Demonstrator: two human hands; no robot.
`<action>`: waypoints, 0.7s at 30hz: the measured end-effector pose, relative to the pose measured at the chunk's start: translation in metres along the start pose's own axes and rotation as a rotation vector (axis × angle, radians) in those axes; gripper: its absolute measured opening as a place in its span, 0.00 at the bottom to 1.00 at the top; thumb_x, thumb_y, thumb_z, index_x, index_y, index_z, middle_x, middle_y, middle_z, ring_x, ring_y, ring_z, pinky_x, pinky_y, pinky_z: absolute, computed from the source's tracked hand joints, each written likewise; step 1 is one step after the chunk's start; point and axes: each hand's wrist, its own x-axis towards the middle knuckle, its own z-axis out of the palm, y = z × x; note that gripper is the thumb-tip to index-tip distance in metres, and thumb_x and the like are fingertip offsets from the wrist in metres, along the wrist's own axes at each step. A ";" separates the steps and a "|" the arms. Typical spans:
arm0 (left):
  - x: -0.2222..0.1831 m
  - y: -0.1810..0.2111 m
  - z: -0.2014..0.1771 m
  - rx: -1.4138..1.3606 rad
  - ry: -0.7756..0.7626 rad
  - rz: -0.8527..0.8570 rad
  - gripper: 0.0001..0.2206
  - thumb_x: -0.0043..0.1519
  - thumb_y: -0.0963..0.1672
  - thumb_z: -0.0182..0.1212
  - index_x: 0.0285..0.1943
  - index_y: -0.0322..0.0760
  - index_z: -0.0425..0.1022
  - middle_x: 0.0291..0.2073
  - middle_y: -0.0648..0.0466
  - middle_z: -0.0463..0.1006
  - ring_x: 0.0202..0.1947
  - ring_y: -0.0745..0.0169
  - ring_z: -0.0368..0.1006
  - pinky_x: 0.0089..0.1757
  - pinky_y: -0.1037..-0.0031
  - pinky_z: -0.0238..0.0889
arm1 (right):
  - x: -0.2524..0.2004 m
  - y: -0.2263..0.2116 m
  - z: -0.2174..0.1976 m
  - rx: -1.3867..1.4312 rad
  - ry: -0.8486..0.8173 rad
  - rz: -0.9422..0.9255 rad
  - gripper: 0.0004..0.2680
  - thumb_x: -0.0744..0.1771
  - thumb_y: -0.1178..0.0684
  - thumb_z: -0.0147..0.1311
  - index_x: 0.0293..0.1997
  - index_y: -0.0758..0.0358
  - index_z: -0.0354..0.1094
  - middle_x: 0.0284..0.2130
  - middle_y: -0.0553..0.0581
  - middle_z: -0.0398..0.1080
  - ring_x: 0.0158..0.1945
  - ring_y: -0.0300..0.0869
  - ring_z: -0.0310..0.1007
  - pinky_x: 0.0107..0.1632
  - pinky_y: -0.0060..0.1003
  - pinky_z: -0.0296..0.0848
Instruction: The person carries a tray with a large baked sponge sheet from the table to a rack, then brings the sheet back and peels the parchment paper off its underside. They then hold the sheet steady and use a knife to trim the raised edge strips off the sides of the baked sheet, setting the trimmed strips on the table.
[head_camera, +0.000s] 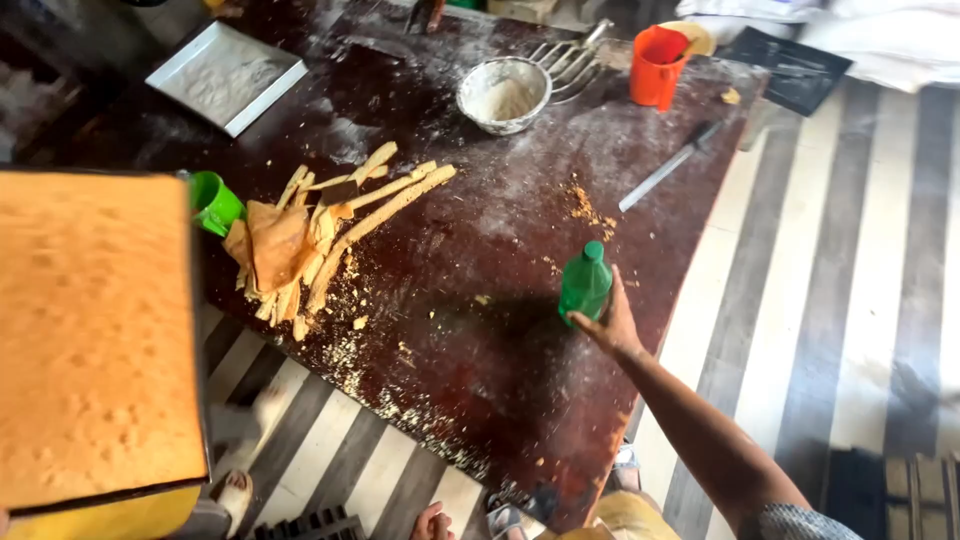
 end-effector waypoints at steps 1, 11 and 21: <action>-0.003 0.000 0.009 -0.006 0.026 -0.011 0.18 0.58 0.43 0.64 0.58 0.40 0.73 0.29 0.47 0.82 0.23 0.62 0.77 0.27 0.65 0.78 | 0.006 0.001 0.000 0.008 -0.027 -0.004 0.47 0.57 0.47 0.74 0.76 0.73 0.33 0.69 0.75 0.52 0.73 0.57 0.52 0.70 0.49 0.55; -0.084 0.004 0.126 -0.100 0.301 -0.224 0.19 0.65 0.44 0.52 0.64 0.31 0.65 0.29 0.49 0.76 0.23 0.66 0.71 0.32 0.72 0.72 | 0.045 0.026 -0.049 0.106 -0.152 0.007 0.36 0.58 0.49 0.74 0.69 0.68 0.51 0.59 0.66 0.65 0.63 0.51 0.68 0.63 0.47 0.69; -0.056 0.020 0.153 -0.011 0.719 -0.033 0.17 0.63 0.40 0.56 0.61 0.28 0.71 0.24 0.48 0.78 0.20 0.64 0.71 0.30 0.72 0.70 | 0.118 0.084 -0.132 0.083 -0.068 -0.058 0.32 0.59 0.53 0.74 0.65 0.69 0.52 0.55 0.65 0.68 0.58 0.49 0.71 0.61 0.44 0.71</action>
